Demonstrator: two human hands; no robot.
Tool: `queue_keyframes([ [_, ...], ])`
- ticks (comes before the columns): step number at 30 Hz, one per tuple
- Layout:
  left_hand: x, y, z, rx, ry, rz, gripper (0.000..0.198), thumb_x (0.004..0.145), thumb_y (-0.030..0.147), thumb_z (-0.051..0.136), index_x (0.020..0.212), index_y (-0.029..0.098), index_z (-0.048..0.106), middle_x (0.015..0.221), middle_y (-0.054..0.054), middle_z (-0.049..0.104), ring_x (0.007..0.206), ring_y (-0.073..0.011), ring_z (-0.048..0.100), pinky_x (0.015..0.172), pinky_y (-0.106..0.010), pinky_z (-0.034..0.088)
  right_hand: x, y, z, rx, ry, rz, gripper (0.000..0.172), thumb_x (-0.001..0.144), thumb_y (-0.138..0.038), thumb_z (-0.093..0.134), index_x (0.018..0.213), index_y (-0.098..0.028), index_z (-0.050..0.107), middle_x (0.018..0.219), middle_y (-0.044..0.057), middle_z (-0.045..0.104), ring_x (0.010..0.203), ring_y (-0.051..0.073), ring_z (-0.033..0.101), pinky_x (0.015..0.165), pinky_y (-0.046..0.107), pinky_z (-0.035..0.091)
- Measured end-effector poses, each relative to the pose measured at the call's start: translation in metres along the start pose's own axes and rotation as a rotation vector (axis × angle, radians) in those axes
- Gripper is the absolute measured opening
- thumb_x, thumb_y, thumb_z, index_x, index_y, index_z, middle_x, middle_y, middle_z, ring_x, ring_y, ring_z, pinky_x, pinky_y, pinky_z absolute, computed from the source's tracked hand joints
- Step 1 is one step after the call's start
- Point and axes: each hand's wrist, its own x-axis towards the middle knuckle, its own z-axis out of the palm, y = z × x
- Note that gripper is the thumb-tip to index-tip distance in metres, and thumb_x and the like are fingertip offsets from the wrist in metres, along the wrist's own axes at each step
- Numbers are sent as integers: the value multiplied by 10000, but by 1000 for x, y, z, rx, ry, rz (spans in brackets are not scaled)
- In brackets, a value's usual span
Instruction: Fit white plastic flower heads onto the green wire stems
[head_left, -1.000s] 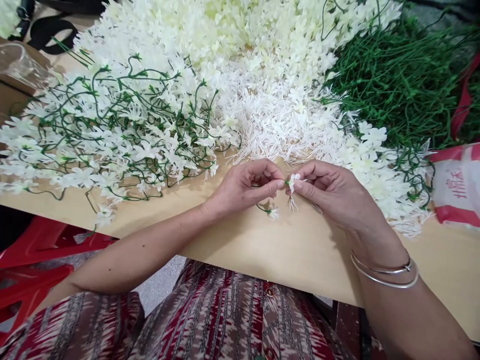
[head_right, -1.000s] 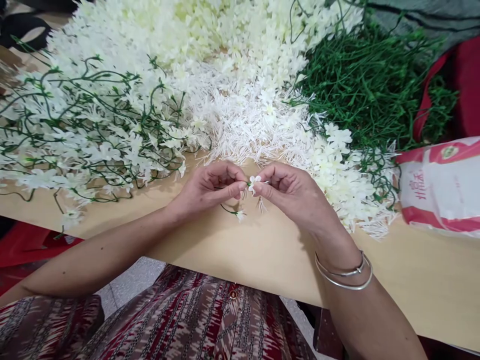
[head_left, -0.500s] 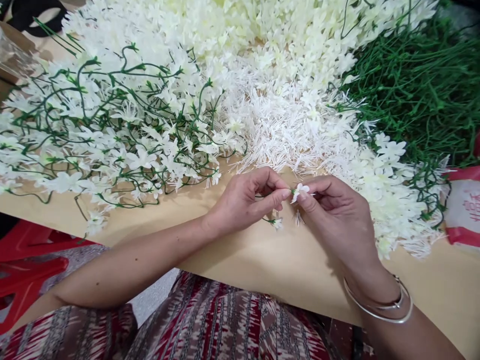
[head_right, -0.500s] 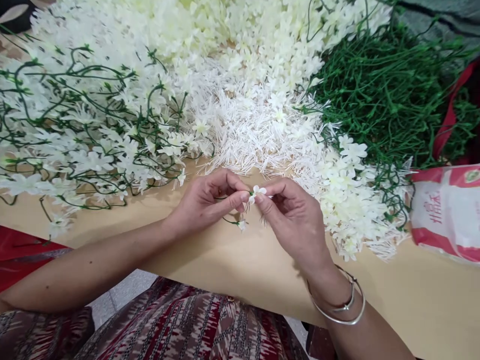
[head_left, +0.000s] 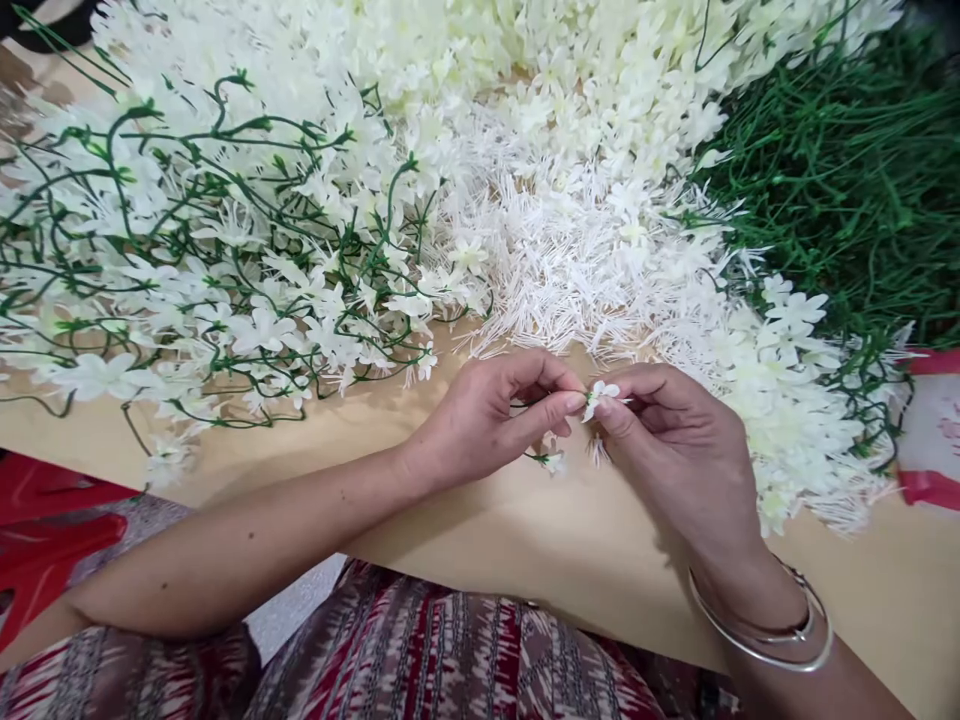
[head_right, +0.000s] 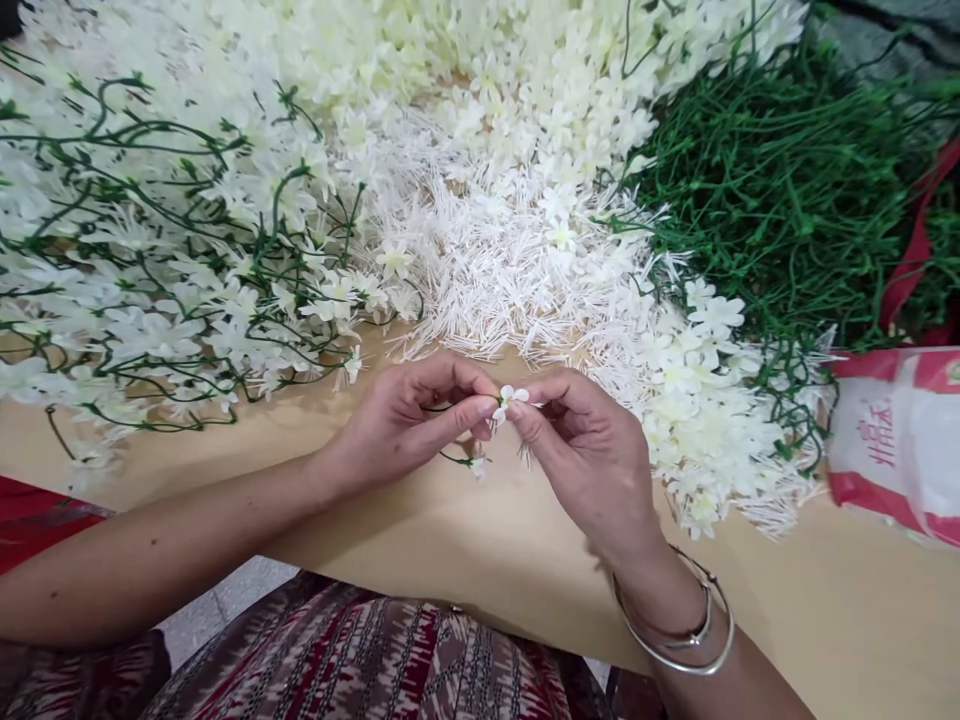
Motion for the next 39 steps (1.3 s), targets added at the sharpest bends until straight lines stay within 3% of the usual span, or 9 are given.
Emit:
queue_keyframes([
  [5, -2, -3, -1, 4, -20, 0, 252, 990, 371, 722, 1089, 139, 738, 859, -70, 796, 749, -148, 765, 727, -258, 628, 0, 0, -4, 40, 29, 32, 107, 878, -310, 853, 869, -334, 748, 836, 3, 729, 718, 199, 639, 601, 352, 513],
  [10, -2, -7, 5, 81, 45, 72, 261, 1009, 408, 717, 1028, 150, 753, 847, -66, 798, 737, -135, 754, 705, -233, 597, 2, 6, -11, 13, -39, 8, 62, 907, -318, 829, 874, -357, 793, 899, 31, 769, 762, 209, 677, 617, 366, 527],
  [15, -1, -6, 7, 54, 35, 103, 237, 1022, 389, 696, 968, 159, 715, 787, -38, 765, 691, -137, 732, 682, -245, 582, 2, 4, -11, 3, -34, -32, 84, 912, -307, 831, 866, -365, 790, 895, 36, 775, 822, 228, 719, 679, 388, 567],
  [20, -4, -3, 5, 227, 27, 132, 172, 1045, 271, 619, 963, 151, 710, 789, -40, 759, 700, -138, 720, 674, -244, 550, 0, -1, -8, -30, -61, -62, 88, 931, -276, 801, 873, -329, 762, 874, 20, 775, 784, 209, 728, 688, 382, 580],
  [25, -5, -2, 3, 327, 28, 150, 184, 1065, 289, 600, 973, 169, 705, 800, -32, 774, 723, -150, 724, 695, -266, 536, -3, 0, -5, -84, -47, -47, 89, 950, -283, 772, 872, -313, 744, 896, 30, 795, 799, 214, 736, 702, 393, 600],
  [29, -3, -3, 3, 285, 31, 145, 182, 1058, 314, 615, 957, 184, 695, 815, -37, 780, 720, -154, 723, 720, -281, 555, -3, 2, -2, -84, -14, -48, 75, 948, -292, 775, 881, -311, 745, 908, 32, 803, 803, 213, 733, 689, 387, 591],
  [33, 0, -3, 5, 155, 17, 93, 217, 1042, 366, 645, 962, 167, 677, 806, -43, 753, 698, -145, 714, 685, -265, 559, 0, 0, -2, -44, 6, 1, 84, 897, -283, 820, 860, -296, 746, 823, 9, 771, 666, 167, 663, 558, 321, 522],
  [39, -1, -2, 6, 49, 36, 60, 231, 1008, 381, 695, 963, 156, 671, 788, -35, 732, 697, -142, 710, 686, -263, 566, 5, 2, -8, 24, 23, 1, 211, 779, -265, 928, 904, -318, 766, 858, 10, 785, 736, 192, 708, 616, 327, 576],
])
